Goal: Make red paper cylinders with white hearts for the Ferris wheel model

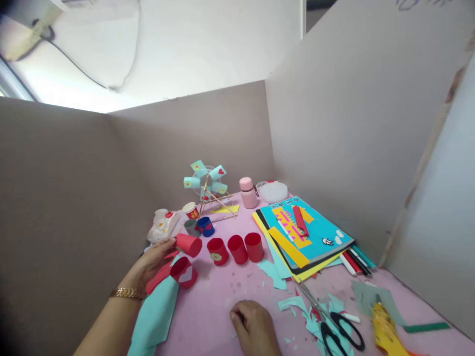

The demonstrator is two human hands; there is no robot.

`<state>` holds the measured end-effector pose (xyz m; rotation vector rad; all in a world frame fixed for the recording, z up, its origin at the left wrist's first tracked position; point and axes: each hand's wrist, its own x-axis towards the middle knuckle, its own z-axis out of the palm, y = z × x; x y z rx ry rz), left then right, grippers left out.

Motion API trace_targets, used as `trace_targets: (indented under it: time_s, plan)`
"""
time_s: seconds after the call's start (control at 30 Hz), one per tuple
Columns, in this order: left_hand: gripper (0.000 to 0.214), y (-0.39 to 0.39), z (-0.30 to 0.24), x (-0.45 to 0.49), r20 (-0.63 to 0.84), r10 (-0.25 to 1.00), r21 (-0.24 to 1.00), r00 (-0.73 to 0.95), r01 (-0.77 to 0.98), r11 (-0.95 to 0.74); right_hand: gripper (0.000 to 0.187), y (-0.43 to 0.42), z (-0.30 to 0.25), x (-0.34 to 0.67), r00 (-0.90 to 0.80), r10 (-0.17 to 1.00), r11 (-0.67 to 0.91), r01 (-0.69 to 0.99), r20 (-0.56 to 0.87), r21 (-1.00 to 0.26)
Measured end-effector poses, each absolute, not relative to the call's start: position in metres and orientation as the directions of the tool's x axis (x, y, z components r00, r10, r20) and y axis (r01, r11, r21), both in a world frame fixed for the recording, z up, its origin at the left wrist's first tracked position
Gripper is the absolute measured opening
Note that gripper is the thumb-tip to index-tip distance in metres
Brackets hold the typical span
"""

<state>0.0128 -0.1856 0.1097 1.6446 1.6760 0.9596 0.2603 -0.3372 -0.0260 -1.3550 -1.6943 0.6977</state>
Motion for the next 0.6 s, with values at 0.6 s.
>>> trace_targets:
  time_s: [0.6]
  plan:
    - [0.03,-0.188,0.099,-0.017,0.173,0.973,0.358,-0.152,0.93,0.082,0.026,-0.341,-0.036,0.263,-0.122,0.949,0.311,0.496,0.29,-0.811]
